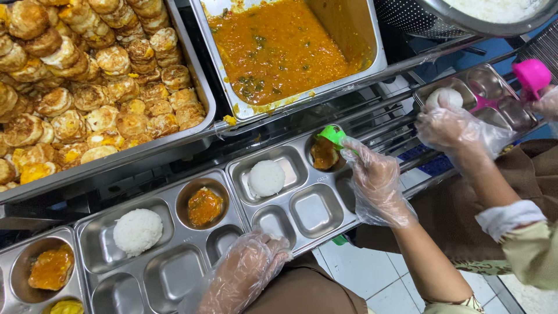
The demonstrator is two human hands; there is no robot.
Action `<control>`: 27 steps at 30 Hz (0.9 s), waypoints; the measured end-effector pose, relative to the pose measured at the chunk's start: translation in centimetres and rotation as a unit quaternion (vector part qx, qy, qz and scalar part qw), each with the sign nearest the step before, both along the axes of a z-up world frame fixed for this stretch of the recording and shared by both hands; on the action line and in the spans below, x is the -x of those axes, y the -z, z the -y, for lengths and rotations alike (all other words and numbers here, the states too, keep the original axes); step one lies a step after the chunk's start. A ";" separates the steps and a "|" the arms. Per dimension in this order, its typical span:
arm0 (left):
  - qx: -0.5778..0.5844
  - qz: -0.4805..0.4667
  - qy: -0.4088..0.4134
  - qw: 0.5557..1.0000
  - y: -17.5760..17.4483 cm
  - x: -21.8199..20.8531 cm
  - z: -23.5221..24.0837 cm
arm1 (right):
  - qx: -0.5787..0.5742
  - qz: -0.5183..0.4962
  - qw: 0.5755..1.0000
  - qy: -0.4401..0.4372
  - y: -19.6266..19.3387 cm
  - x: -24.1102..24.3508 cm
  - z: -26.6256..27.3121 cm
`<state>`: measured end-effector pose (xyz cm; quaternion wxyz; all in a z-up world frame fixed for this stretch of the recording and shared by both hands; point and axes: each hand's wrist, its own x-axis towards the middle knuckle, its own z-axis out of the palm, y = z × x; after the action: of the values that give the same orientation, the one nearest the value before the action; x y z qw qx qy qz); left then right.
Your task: The person assembles meals on compartmentalized metal trays by scooping rice, placing a fried egg, and adding curry sauce. The person repeats this process for multiple trays in a continuous assembly line.
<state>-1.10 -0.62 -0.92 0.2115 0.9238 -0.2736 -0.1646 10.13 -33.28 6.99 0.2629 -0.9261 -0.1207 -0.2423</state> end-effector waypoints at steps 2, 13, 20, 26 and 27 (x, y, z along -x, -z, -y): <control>0.000 0.000 -0.003 1.000 0.1 0.0 0.0 | 0.044 -0.013 0.999 0.016 -0.2 0.6 0.4; -0.001 0.001 -0.015 1.000 0.6 0.2 -0.1 | -0.141 -0.105 0.975 0.135 0.1 1.3 -0.2; -0.003 0.000 -0.033 0.999 1.2 0.5 -0.2 | -0.582 -0.355 0.713 0.164 -3.4 -1.1 0.4; -0.008 -0.008 -0.046 0.999 1.8 0.8 -0.4 | -0.650 -0.316 0.688 0.066 -6.9 -3.6 -0.1; -0.011 -0.009 -0.048 0.999 1.8 0.6 -0.3 | -0.652 -0.307 0.691 0.061 -7.7 -4.6 -0.2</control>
<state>-1.73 -0.28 -2.68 0.2117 0.9365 -0.2257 -0.1651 14.75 -33.08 14.70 0.8078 -0.5498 0.2113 0.0220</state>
